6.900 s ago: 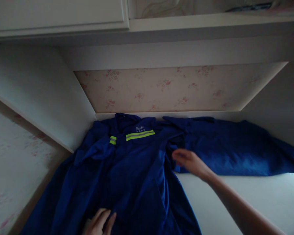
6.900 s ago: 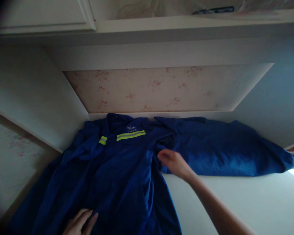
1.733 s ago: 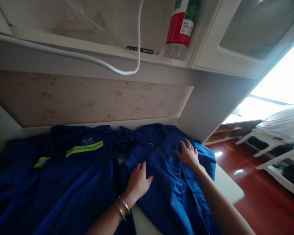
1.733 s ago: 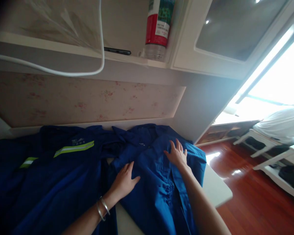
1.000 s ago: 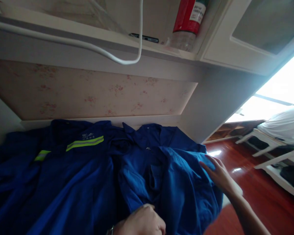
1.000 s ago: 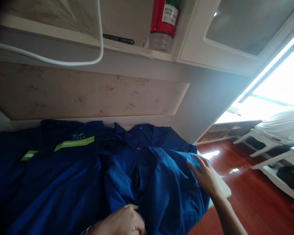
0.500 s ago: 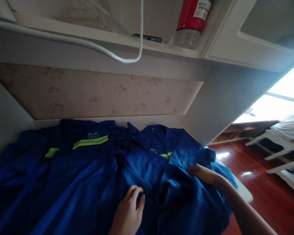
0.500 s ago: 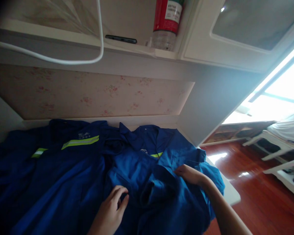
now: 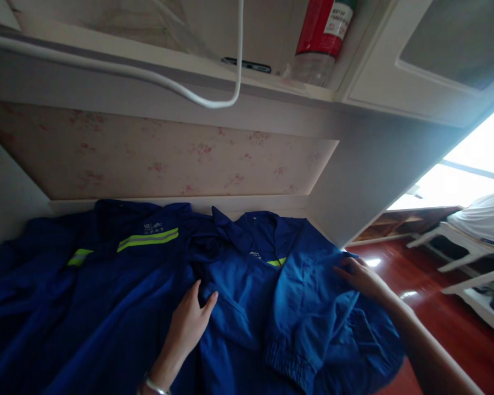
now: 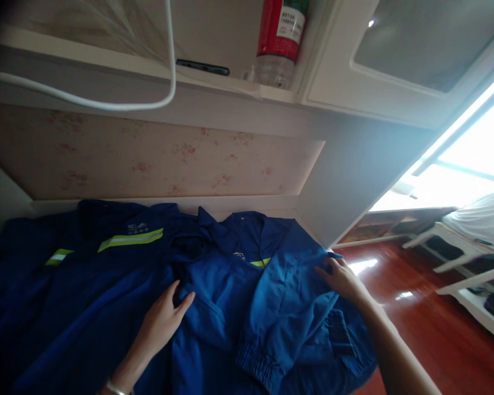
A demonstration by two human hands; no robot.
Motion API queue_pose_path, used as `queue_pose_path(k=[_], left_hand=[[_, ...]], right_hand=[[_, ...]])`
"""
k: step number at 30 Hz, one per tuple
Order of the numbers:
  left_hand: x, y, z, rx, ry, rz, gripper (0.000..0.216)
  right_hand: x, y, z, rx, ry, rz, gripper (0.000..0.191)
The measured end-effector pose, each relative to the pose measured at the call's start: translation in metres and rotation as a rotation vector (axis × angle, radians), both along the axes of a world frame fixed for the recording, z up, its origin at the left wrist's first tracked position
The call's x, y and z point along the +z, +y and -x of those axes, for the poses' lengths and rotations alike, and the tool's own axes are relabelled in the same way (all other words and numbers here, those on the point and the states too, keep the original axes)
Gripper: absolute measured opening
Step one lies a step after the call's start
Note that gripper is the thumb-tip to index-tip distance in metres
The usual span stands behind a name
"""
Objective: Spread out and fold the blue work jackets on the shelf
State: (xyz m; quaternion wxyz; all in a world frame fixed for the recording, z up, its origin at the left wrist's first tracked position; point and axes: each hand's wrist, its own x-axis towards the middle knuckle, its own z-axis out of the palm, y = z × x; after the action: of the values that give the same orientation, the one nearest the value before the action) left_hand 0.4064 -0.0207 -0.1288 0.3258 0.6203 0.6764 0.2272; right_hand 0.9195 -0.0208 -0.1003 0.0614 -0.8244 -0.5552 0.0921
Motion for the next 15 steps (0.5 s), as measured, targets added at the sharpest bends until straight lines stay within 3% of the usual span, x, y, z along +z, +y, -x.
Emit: queue_pose_path(k=[3, 6, 8, 11, 15], left_hand=[[0.01, 0.0, -0.007, -0.025, -0.078, 0.07, 0.05], [0.024, -0.001, -0.016, -0.034, -0.182, 0.137, 0.037], [0.033, -0.004, -0.026, -0.054, -0.283, 0.226, 0.033], [0.038, -0.019, -0.051, -0.104, -0.474, 0.343, 0.043], [0.024, -0.049, -0.09, -0.108, -0.861, 0.578, 0.057]], right_hand=[[-0.025, 0.033, 0.019, -0.075, -0.01, -0.031, 0.089], [-0.044, 0.051, 0.031, -0.179, -0.014, 0.01, 0.102], [-0.05, 0.054, 0.031, -0.215, -0.007, 0.044, 0.094], [-0.052, 0.048, 0.019, -0.172, 0.045, 0.065, 0.065], [-0.046, 0.021, 0.003, -0.102, 0.131, 0.059, 0.022]])
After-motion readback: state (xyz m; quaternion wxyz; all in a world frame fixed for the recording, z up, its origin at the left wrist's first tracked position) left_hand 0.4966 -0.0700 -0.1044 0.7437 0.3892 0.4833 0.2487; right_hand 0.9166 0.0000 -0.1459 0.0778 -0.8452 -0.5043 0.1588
